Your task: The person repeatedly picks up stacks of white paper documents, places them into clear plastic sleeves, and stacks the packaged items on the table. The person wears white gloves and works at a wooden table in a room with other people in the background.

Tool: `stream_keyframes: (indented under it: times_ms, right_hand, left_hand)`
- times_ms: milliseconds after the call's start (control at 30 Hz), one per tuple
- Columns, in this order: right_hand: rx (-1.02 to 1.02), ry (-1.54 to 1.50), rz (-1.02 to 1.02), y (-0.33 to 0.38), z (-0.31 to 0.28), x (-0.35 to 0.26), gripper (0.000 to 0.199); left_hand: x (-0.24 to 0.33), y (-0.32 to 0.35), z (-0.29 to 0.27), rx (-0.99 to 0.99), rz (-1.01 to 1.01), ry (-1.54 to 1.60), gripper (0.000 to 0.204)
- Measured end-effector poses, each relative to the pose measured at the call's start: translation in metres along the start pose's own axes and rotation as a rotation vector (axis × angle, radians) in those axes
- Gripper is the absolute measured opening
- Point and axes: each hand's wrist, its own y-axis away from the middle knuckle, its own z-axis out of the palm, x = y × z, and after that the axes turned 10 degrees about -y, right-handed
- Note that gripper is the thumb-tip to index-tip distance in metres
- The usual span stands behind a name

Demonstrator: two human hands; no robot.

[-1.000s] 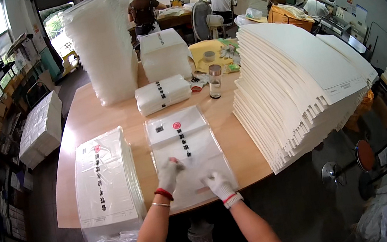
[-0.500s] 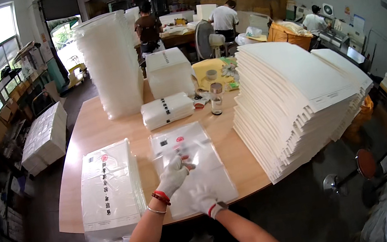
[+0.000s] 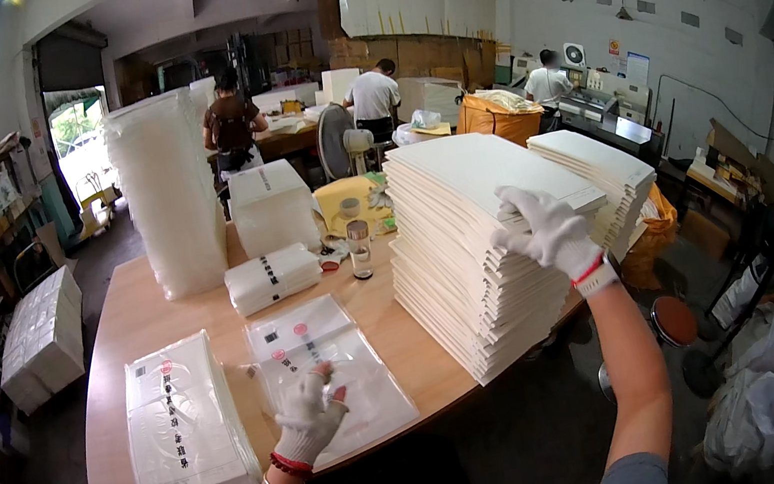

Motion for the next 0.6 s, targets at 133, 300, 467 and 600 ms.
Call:
stream_keyframes:
  times_ms: [133, 300, 467, 600]
  right_hand:
    - [-0.168, 0.294, 0.138, -0.022, -0.02, 0.016, 0.027]
    - [-0.011, 0.213, -0.376, -0.014, 0.0, -0.066, 0.019]
    - [-0.632, -0.12, -0.375, 0.031, -0.011, -0.161, 0.027]
    - [-0.27, -0.091, -0.091, 0.062, -0.045, -0.09, 0.024]
  left_hand:
    - [0.041, -0.015, -0.003, -0.08, 0.299, 0.147, 0.032]
    - [0.097, -0.045, -0.006, -0.575, -0.114, 1.307, 0.033]
    - [0.121, -0.07, -0.03, -0.735, -0.735, 1.74, 0.033]
    - [0.109, -0.035, -0.043, -0.615, -0.729, 1.602, 0.036]
